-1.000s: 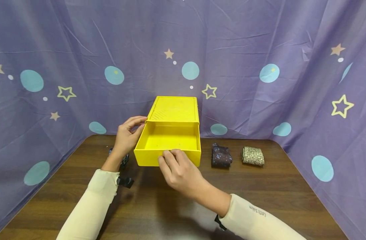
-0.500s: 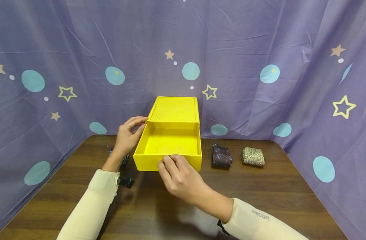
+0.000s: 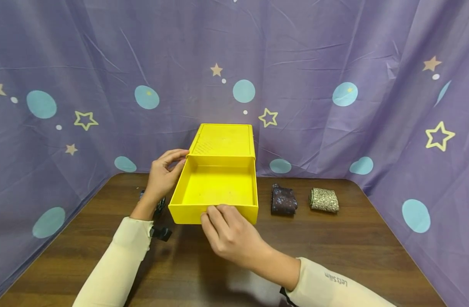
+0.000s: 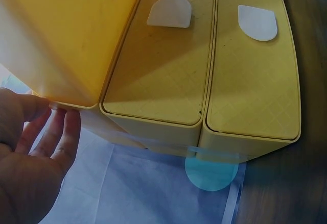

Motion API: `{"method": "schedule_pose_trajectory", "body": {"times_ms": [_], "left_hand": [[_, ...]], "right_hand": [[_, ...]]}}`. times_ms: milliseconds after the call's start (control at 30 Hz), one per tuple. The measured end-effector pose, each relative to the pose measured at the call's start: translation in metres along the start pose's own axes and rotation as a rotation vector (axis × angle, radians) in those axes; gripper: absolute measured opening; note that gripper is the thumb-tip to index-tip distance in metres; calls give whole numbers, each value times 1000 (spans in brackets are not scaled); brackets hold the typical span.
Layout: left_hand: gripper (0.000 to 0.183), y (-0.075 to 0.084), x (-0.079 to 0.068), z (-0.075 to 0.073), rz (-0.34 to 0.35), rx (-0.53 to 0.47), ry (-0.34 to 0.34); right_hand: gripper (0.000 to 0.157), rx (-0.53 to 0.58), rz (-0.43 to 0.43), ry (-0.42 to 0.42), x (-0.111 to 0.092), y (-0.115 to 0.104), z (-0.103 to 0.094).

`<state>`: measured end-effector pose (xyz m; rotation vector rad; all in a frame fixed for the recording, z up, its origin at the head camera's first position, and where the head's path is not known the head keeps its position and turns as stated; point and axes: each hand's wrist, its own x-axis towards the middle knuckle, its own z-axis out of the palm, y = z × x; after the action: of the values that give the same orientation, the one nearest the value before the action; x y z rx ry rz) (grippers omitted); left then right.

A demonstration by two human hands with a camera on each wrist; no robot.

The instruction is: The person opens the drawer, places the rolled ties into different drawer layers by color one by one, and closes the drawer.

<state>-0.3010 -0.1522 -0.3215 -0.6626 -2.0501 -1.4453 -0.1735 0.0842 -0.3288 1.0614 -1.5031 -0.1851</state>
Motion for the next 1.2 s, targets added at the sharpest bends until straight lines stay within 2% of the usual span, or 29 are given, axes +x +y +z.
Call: {"method": "schedule_pose_trajectory", "body": {"times_ms": [533,733,900,1033,1200], "left_hand": [[26,3,0,0,16,-5,-2],[26,1,-1,0,19,-20,3],[26,1,-1,-1,16,-23,9],[27,1,0,-1,2,-15,12],[27,1,0,0,-5,-10,5]], "right_hand": [[28,94,-25,-62,-24,-8,9],[27,116,-55,-80,-22,-6,7],[25,124,-73,-41,-15,3,4],[31,139,-36,-28,-9,12,1],[35,197,58,-36,-5,25,-6]]}}
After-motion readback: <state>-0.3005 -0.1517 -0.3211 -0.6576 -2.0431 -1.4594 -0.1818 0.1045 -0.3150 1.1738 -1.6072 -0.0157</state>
